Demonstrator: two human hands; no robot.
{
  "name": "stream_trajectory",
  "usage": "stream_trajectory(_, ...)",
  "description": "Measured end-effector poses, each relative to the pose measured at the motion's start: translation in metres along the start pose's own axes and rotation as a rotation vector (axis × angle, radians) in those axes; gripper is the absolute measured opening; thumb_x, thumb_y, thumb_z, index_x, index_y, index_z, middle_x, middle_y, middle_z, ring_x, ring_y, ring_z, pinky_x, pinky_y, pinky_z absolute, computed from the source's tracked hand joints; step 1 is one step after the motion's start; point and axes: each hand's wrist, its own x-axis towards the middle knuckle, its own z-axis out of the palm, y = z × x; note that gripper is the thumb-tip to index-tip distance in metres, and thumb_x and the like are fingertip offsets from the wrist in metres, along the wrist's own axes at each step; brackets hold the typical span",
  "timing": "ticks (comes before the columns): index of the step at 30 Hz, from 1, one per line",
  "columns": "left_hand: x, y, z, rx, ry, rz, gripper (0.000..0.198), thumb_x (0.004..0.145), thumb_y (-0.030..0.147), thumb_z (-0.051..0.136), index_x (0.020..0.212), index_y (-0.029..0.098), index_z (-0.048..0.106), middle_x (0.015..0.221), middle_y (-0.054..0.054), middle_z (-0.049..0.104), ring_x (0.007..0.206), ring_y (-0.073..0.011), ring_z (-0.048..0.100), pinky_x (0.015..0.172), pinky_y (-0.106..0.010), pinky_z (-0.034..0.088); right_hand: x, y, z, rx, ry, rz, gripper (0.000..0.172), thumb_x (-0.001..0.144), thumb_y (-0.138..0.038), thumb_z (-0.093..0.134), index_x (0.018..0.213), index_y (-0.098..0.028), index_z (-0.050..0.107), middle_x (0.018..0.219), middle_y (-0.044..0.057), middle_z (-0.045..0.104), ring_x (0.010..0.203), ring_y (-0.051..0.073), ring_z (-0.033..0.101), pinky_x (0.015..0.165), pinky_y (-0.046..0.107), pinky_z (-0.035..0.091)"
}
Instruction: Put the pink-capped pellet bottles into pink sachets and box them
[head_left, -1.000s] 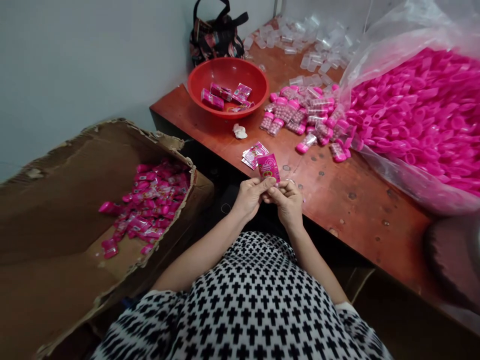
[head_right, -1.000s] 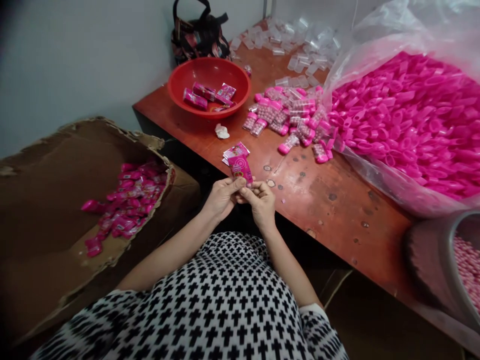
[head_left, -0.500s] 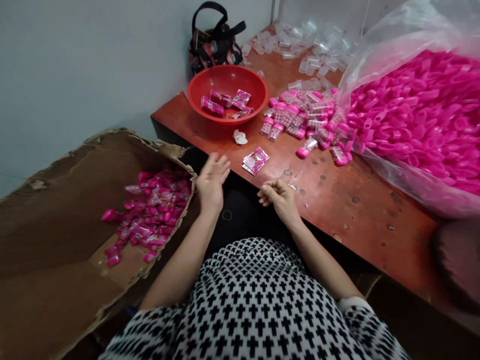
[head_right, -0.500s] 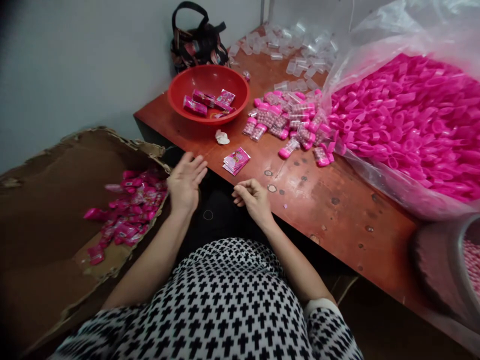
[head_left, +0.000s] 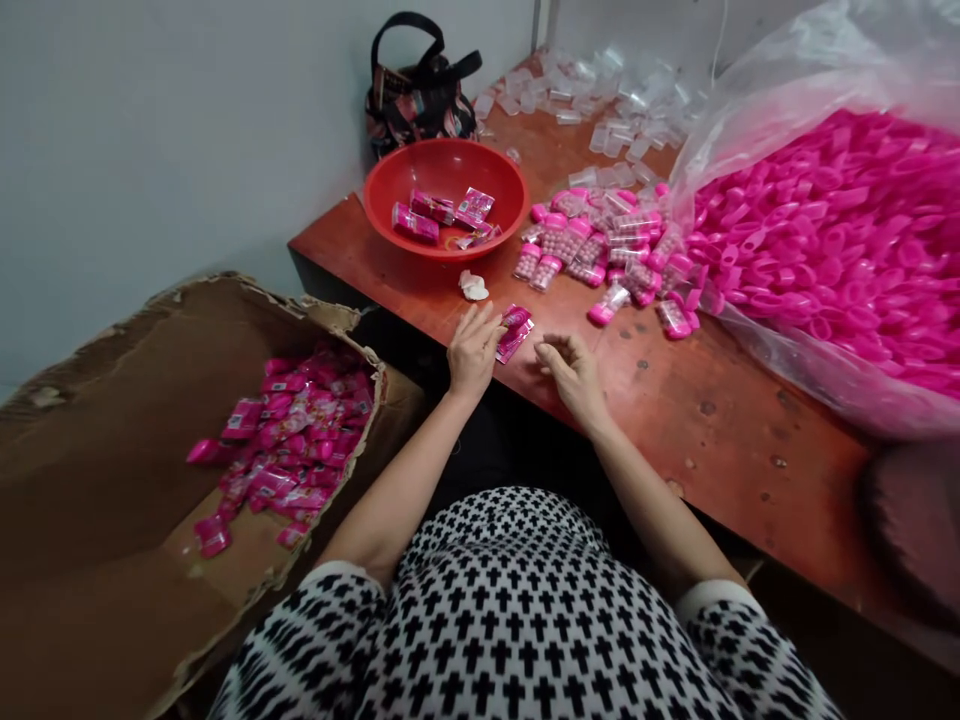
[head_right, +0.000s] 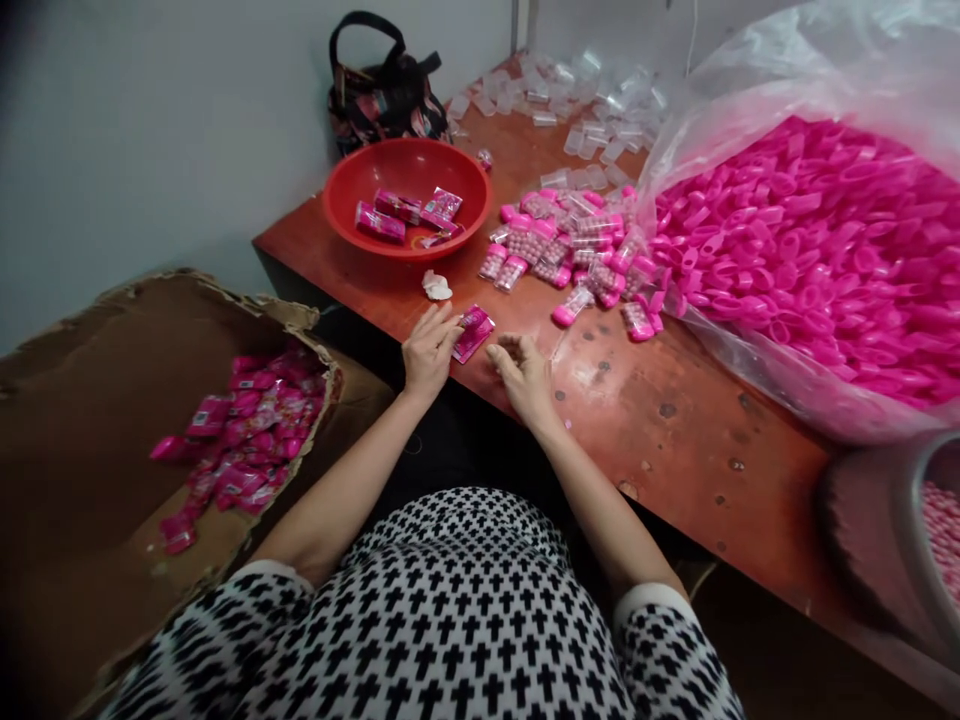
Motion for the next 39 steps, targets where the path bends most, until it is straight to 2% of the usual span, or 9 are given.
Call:
stream_trajectory(2, -0.005, 0.013, -0.003, -0.110, 0.012, -0.004, 0.027, 0.086, 0.034, 0.053, 0.106, 0.023, 0.068, 0.126, -0.007, 0.060, 0.127, -0.0220, 0.046, 0.109, -0.045, 0.031, 0.012, 0.003, 0.006, 0.103, -0.004, 0.011, 0.041, 0.069, -0.041, 0.071, 0.099, -0.022, 0.052, 0.091, 0.000, 0.066, 0.075, 0.012, 0.063, 0.061, 0.023, 0.050)
stream_trajectory(5, -0.011, 0.035, -0.012, -0.295, 0.003, -0.066, 0.027, 0.081, 0.032, 0.061, 0.105, 0.025, 0.068, 0.124, -0.006, 0.062, 0.125, -0.0218, 0.048, 0.108, -0.040, 0.032, 0.023, 0.002, 0.012, 0.246, -0.027, 0.024, 0.046, 0.066, -0.037, 0.073, 0.102, -0.023, 0.050, 0.082, -0.003, 0.065, 0.064, 0.010, 0.060, 0.061, 0.024, 0.050)
stream_trajectory(9, -0.013, 0.050, -0.027, -0.588, 0.024, -0.376, 0.033, 0.075, 0.041, 0.066, 0.101, 0.021, 0.070, 0.105, -0.007, 0.070, 0.101, -0.0215, 0.064, 0.090, -0.033, 0.049, 0.028, -0.006, 0.013, 0.263, -0.052, 0.054, 0.047, 0.061, -0.031, 0.076, 0.099, -0.021, 0.051, 0.070, -0.006, 0.064, 0.057, 0.009, 0.058, 0.058, 0.023, 0.048)
stream_trajectory(12, -0.010, 0.046, -0.039, -0.837, -0.093, -0.615, 0.034, 0.069, 0.045, 0.070, 0.081, 0.013, 0.071, 0.078, -0.006, 0.071, 0.073, -0.0178, 0.067, 0.070, -0.031, 0.055, 0.032, -0.011, 0.014, 0.200, -0.152, 0.073, 0.051, 0.054, -0.028, 0.080, 0.096, -0.019, 0.052, 0.065, -0.006, 0.063, 0.057, 0.010, 0.058, 0.058, 0.023, 0.047)
stream_trajectory(15, -0.009, 0.040, -0.049, -0.932, -0.152, -0.740, 0.032, 0.060, 0.039, 0.078, 0.072, 0.011, 0.070, 0.070, -0.005, 0.068, 0.064, -0.0142, 0.064, 0.065, -0.028, 0.055, 0.039, -0.014, 0.020, 0.117, -0.189, 0.052, 0.051, 0.053, -0.030, 0.081, 0.093, -0.018, 0.052, 0.060, -0.008, 0.059, 0.052, 0.009, 0.055, 0.054, 0.023, 0.043)
stream_trajectory(20, -0.010, 0.040, -0.053, -1.062, -0.075, -0.843, 0.038, 0.061, 0.046, 0.075, 0.074, 0.011, 0.068, 0.068, -0.005, 0.068, 0.061, -0.0138, 0.064, 0.062, -0.029, 0.055, 0.043, -0.015, 0.035, -0.043, -0.258, -0.008, 0.047, 0.054, -0.031, 0.079, 0.090, -0.019, 0.052, 0.052, -0.011, 0.051, 0.046, 0.008, 0.047, 0.047, 0.022, 0.036)
stream_trajectory(25, -0.010, 0.038, -0.058, -1.175, -0.148, -0.878, 0.038, 0.061, 0.044, 0.077, 0.077, 0.011, 0.068, 0.070, -0.007, 0.069, 0.065, -0.0170, 0.066, 0.064, -0.032, 0.056, 0.043, -0.012, 0.040, -0.064, -0.220, -0.012, 0.044, 0.055, -0.034, 0.080, 0.085, -0.019, 0.051, 0.053, -0.010, 0.050, 0.046, 0.008, 0.046, 0.046, 0.022, 0.036)
stream_trajectory(29, -0.010, 0.032, -0.060, -1.098, -0.175, -0.824, 0.036, 0.058, 0.041, 0.078, 0.072, 0.010, 0.068, 0.067, -0.006, 0.068, 0.062, -0.0152, 0.065, 0.064, -0.030, 0.056, 0.045, -0.010, 0.037, -0.032, -0.289, 0.036, 0.043, 0.056, -0.034, 0.079, 0.086, -0.020, 0.052, 0.053, -0.010, 0.053, 0.046, 0.008, 0.048, 0.048, 0.022, 0.038)
stream_trajectory(39, -0.008, 0.031, -0.047, -0.984, 0.058, -0.946, 0.028, 0.051, 0.030, 0.082, 0.062, 0.010, 0.065, 0.059, -0.001, 0.063, 0.049, -0.0089, 0.058, 0.049, -0.021, 0.051, 0.052, -0.010, 0.036, -0.107, -0.247, -0.058, 0.025, 0.064, -0.030, 0.072, 0.081, -0.019, 0.057, 0.059, -0.006, 0.056, 0.052, 0.009, 0.051, 0.052, 0.023, 0.040)
